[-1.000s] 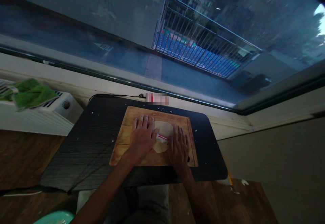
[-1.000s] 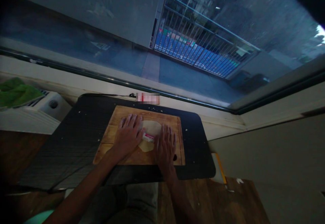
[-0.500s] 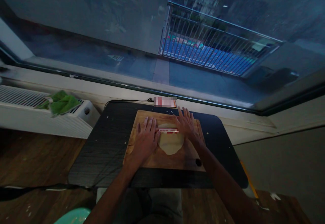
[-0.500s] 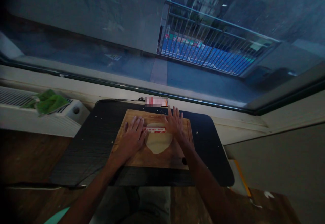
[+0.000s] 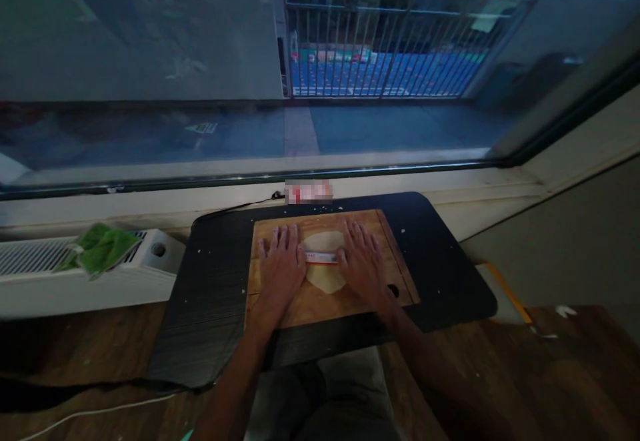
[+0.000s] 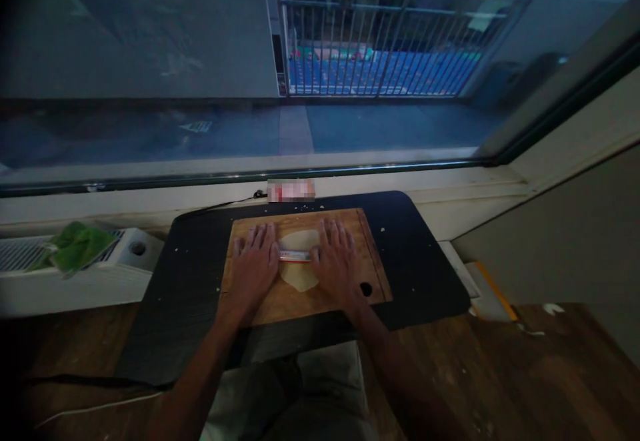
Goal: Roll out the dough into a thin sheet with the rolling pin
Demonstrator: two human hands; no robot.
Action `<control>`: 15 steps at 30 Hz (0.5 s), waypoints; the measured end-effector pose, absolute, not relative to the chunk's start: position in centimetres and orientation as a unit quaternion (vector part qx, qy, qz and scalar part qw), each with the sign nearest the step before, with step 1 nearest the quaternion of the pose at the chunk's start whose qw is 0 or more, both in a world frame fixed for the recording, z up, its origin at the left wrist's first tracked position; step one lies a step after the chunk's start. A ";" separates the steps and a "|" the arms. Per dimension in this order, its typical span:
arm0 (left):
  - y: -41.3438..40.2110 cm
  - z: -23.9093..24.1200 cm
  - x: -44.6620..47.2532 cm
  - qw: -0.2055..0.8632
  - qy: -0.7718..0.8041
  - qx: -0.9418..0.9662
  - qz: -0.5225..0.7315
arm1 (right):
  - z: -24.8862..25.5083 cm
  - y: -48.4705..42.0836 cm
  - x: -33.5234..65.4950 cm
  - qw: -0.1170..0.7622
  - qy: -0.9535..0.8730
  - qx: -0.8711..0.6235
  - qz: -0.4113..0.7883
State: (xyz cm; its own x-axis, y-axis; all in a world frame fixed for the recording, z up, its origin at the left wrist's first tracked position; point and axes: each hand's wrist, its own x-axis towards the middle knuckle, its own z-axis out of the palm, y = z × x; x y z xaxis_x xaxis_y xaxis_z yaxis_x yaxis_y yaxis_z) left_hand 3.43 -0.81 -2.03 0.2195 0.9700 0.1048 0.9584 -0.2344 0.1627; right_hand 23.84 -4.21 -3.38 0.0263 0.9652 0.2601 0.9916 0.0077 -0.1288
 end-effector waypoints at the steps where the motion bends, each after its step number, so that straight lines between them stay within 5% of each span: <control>1: -0.6 -2.1 3.4 0.027 0.616 0.783 0.087 | -3.3 -5.2 23.3 0.142 -0.689 -0.710 -0.042; 15: 0.3 -2.7 2.6 0.002 0.600 0.798 0.055 | -3.4 -4.2 23.4 0.179 -0.685 -0.704 -0.050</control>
